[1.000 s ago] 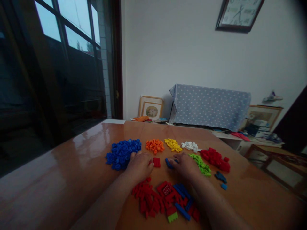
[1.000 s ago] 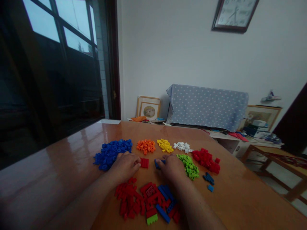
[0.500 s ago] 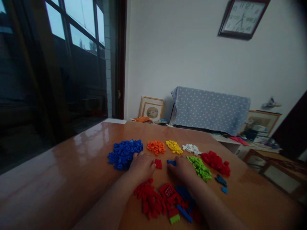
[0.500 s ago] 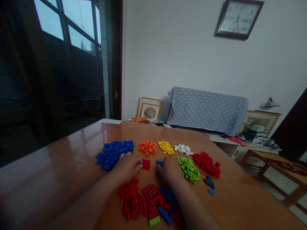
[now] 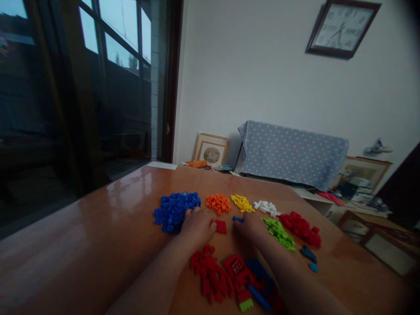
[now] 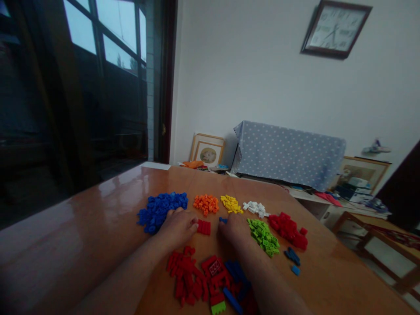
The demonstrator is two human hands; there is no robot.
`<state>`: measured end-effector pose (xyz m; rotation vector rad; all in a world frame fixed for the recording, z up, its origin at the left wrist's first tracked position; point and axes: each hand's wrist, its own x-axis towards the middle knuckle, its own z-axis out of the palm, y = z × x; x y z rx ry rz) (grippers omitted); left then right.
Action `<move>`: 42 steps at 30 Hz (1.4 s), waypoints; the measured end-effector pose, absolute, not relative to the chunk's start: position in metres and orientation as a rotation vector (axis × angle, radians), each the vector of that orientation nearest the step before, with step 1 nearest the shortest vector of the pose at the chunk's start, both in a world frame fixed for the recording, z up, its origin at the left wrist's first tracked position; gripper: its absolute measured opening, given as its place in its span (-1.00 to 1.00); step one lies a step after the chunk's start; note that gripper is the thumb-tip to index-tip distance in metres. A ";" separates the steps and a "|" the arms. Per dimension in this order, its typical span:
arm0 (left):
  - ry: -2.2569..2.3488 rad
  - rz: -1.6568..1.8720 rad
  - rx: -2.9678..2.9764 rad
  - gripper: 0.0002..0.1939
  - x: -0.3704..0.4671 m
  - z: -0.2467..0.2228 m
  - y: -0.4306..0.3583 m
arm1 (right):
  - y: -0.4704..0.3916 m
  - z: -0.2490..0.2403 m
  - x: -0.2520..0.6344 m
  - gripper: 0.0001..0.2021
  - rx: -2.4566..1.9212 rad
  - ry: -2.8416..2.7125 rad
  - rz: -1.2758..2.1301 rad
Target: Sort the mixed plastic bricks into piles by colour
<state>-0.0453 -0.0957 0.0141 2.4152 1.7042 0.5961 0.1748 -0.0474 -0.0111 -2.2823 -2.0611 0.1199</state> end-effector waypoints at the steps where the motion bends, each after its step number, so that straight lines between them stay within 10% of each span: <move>1: 1.713 0.598 2.407 -0.80 -0.046 0.015 -0.096 | -0.046 -0.012 0.175 -0.50 -2.287 -2.055 0.103; 31: 1.774 0.481 2.389 -0.80 -0.047 0.004 -0.086 | -0.024 0.002 0.215 -0.75 -2.221 -2.145 0.175; 42: 1.801 0.424 2.262 -0.78 -0.047 0.006 -0.085 | -0.027 -0.007 0.193 -0.53 -2.252 -2.128 0.133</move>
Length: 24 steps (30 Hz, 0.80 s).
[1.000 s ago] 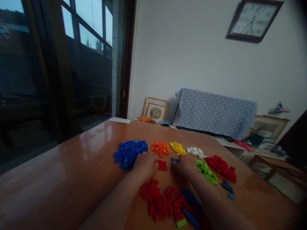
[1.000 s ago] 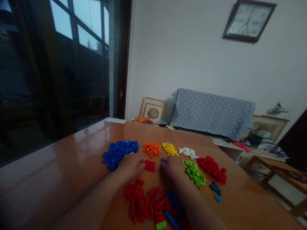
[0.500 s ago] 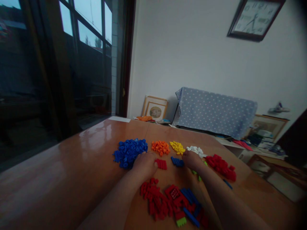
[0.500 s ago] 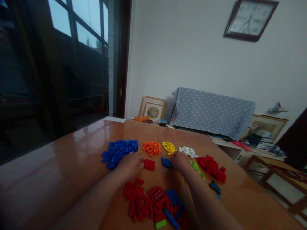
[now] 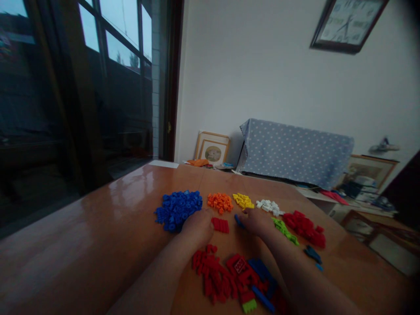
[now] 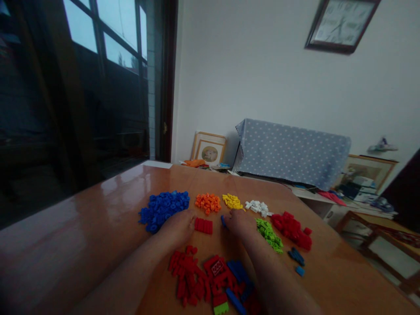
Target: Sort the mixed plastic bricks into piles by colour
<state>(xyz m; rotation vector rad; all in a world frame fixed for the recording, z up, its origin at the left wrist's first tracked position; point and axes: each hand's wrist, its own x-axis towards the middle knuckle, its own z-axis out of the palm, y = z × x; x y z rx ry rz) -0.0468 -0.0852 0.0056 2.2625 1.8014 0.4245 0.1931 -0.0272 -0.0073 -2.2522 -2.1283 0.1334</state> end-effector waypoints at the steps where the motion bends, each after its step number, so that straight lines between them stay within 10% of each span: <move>1: 1.797 0.425 2.267 -0.78 -0.047 0.005 -0.085 | -0.026 -0.007 0.192 -0.54 -2.245 -2.146 0.129; 24: 1.762 0.407 2.331 -0.76 -0.046 0.003 -0.087 | -0.039 0.003 0.218 -0.58 -2.020 -2.288 0.235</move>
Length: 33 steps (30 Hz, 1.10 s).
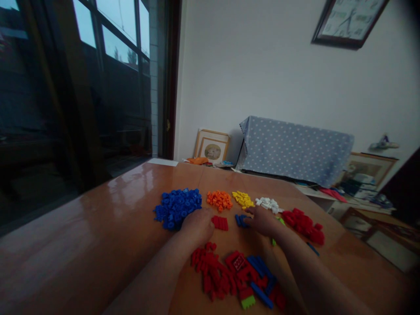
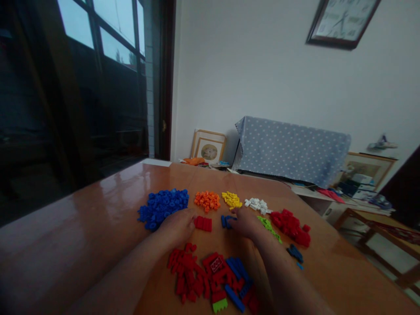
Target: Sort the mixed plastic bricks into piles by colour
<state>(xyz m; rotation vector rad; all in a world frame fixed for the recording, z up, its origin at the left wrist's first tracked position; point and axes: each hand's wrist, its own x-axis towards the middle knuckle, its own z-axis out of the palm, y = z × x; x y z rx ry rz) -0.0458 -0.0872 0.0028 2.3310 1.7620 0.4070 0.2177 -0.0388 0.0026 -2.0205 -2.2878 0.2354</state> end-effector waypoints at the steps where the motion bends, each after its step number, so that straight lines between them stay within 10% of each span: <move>1: 1.763 0.403 2.329 -0.77 -0.046 0.003 -0.088 | -0.041 0.001 0.218 -0.58 -2.005 -2.310 0.259; 19: 1.747 0.383 2.330 -0.81 -0.046 0.005 -0.087 | -0.059 0.005 0.221 -0.70 -1.992 -2.236 0.290; 33: 1.760 0.348 2.362 -0.80 -0.043 0.016 -0.093 | -0.111 0.016 0.251 -0.80 -1.788 -2.498 0.974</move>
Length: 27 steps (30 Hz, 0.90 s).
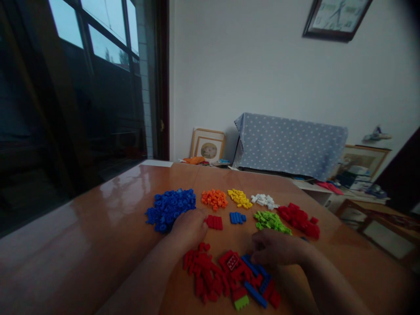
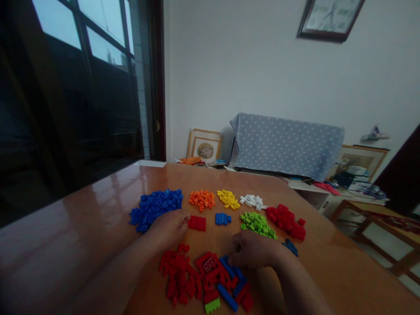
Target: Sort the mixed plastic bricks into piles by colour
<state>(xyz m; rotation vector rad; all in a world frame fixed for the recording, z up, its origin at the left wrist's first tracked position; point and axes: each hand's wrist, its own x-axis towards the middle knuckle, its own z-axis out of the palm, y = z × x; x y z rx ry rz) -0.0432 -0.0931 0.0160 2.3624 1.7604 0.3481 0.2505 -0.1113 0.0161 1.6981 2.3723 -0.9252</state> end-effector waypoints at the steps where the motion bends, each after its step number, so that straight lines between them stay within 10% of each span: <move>1: 1.761 0.347 2.366 -0.80 -0.043 0.017 -0.093 | -0.112 0.017 0.250 -0.81 1.684 2.382 -0.912; 14: 1.781 0.331 2.363 -0.80 -0.043 0.012 -0.088 | -0.094 -0.005 0.255 -0.89 1.921 2.481 -1.269; 27: 1.766 0.355 2.377 -0.78 -0.043 0.011 -0.089 | -0.054 -0.026 0.231 -0.78 2.522 2.656 -0.765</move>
